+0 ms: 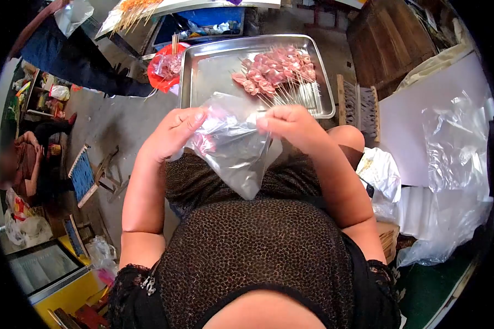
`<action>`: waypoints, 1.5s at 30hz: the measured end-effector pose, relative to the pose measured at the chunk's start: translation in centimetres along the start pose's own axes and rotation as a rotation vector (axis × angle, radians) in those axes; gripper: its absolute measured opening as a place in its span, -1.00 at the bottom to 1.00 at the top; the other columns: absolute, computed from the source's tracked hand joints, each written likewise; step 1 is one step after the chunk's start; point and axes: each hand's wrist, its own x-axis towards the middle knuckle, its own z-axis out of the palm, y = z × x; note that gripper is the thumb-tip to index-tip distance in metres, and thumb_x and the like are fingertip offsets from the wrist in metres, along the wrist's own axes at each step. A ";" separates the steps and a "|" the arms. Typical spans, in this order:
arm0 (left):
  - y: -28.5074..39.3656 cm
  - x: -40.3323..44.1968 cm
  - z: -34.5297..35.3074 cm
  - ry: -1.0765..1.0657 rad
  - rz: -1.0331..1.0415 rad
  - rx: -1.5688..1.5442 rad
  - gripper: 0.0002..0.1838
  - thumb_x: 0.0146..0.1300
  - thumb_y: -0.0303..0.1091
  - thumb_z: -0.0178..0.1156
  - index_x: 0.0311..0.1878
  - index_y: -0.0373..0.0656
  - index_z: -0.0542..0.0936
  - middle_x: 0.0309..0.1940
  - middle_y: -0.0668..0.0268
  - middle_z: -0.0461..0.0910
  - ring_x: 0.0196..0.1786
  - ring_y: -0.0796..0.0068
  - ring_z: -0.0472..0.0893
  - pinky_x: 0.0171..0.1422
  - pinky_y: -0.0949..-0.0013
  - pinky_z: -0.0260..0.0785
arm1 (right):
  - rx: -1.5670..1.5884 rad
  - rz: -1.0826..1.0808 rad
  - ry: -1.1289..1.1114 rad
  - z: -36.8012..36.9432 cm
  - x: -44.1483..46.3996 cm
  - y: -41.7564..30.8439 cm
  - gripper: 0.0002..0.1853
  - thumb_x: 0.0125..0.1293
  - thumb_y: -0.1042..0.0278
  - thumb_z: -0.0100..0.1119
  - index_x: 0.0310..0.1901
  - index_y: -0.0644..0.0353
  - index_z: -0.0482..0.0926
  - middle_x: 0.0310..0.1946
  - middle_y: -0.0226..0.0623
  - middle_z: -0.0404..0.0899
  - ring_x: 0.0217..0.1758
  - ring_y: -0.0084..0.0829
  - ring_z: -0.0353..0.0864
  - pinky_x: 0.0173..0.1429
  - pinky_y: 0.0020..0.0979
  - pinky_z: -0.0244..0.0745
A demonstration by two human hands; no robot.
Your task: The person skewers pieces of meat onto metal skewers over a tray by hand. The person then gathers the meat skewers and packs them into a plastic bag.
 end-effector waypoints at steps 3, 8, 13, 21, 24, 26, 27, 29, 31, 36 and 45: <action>-2.7 -0.6 -0.7 0.042 -0.023 0.119 -0.56 0.34 -0.17 0.03 0.15 -0.30 0.42 -0.20 0.26 0.59 -0.13 0.52 0.55 -0.02 0.44 0.39 | -0.028 -0.020 0.003 2.4 -1.3 2.2 -0.78 0.12 0.27 0.30 -0.42 0.29 0.62 -0.46 -0.39 0.61 -0.38 -0.66 0.51 -0.26 -0.56 0.42; -3.7 -2.0 1.5 0.644 0.363 0.930 -0.42 0.12 -0.35 0.27 0.23 -0.19 0.35 0.07 0.09 0.47 0.05 0.35 0.51 0.19 0.38 0.28 | 0.164 0.263 0.050 5.3 -2.1 6.1 -0.83 0.07 0.37 0.36 -0.43 0.20 0.54 -0.49 -0.49 0.54 -0.44 -0.69 0.43 -0.35 -0.60 0.34; -2.5 -4.0 4.8 0.422 0.282 0.631 -0.77 0.04 -0.26 0.34 -0.38 -0.20 0.54 -0.42 0.23 0.54 -0.36 0.31 0.56 -0.26 0.29 0.39 | 0.197 0.191 0.011 6.0 -2.0 3.9 -0.82 0.13 0.27 0.31 -0.38 0.17 0.55 -0.52 -0.54 0.49 -0.48 -0.71 0.36 -0.40 -0.62 0.27; -2.6 -2.7 6.4 0.125 0.184 0.698 -0.55 0.07 0.08 0.25 -0.46 -0.21 0.53 -0.57 0.15 0.49 -0.46 0.11 0.52 -0.36 0.21 0.37 | 0.377 0.270 -0.117 7.7 -1.0 2.3 -0.81 0.24 0.27 0.20 -0.45 0.13 0.47 -0.55 -0.48 0.49 -0.54 -0.68 0.39 -0.49 -0.63 0.25; -3.5 -2.5 6.4 0.123 0.215 0.472 -0.61 0.11 -0.01 0.25 -0.48 -0.20 0.55 -0.56 0.17 0.52 -0.46 0.17 0.53 -0.36 0.26 0.38 | 0.570 0.300 -0.133 7.6 -1.2 2.8 -0.77 0.25 0.23 0.19 -0.47 0.12 0.43 -0.59 -0.47 0.45 -0.57 -0.65 0.38 -0.51 -0.61 0.24; -3.6 -2.4 5.9 0.148 0.222 0.331 -0.65 0.12 -0.06 0.25 -0.49 -0.20 0.56 -0.55 0.18 0.53 -0.46 0.20 0.54 -0.37 0.28 0.38 | 0.617 0.239 -0.146 7.6 -1.2 3.9 -0.76 0.28 0.21 0.15 -0.45 0.14 0.41 -0.54 -0.42 0.47 -0.50 -0.59 0.43 -0.41 -0.57 0.32; -3.8 -2.6 5.0 0.217 0.159 0.428 -0.67 0.12 -0.09 0.25 -0.49 -0.20 0.57 -0.54 0.19 0.54 -0.46 0.21 0.55 -0.37 0.29 0.39 | 0.712 0.132 -0.018 7.7 -1.3 3.8 -0.78 0.30 0.22 0.12 -0.42 0.15 0.42 -0.48 -0.38 0.50 -0.43 -0.56 0.46 -0.31 -0.52 0.36; -4.4 -2.8 3.3 0.361 0.129 0.698 -0.71 0.11 -0.15 0.23 -0.54 -0.19 0.56 -0.55 0.22 0.55 -0.45 0.20 0.55 -0.38 0.25 0.40 | 0.896 -0.065 0.080 7.0 -1.2 4.4 -0.82 0.36 0.27 0.03 -0.32 0.19 0.43 -0.30 -0.27 0.55 -0.22 -0.45 0.52 -0.04 -0.38 0.42; -5.7 -3.1 1.8 0.440 0.036 1.046 -0.71 0.11 -0.17 0.19 -0.59 -0.16 0.54 -0.55 0.21 0.55 -0.43 0.16 0.56 -0.34 0.19 0.40 | 0.972 -0.101 0.163 6.3 -1.8 3.9 -0.74 0.41 0.17 -0.09 -0.26 0.20 0.43 -0.37 -0.27 0.55 -0.28 -0.41 0.53 -0.05 -0.31 0.44; -7.5 -5.2 -2.8 0.752 -0.243 0.978 -0.80 0.06 -0.19 0.26 -0.41 -0.14 0.60 -0.41 0.18 0.60 -0.32 0.14 0.59 -0.20 0.22 0.43 | 1.251 -0.156 0.010 2.8 -5.0 1.4 -0.72 0.40 0.10 -0.08 -0.39 0.09 0.35 -0.71 -0.50 0.29 -0.73 -0.62 0.17 -0.58 -0.48 0.24; -1.7 -1.2 4.0 0.004 0.388 0.608 -0.16 -0.07 -0.29 0.42 0.29 -0.23 0.23 0.15 0.10 0.39 0.20 0.21 0.36 0.33 0.18 0.13 | -0.146 -0.135 -0.027 2.4 -2.8 0.1 -0.81 0.26 0.30 0.16 -0.42 0.23 0.46 -0.58 -0.52 0.40 -0.50 -0.70 0.29 -0.43 -0.60 0.24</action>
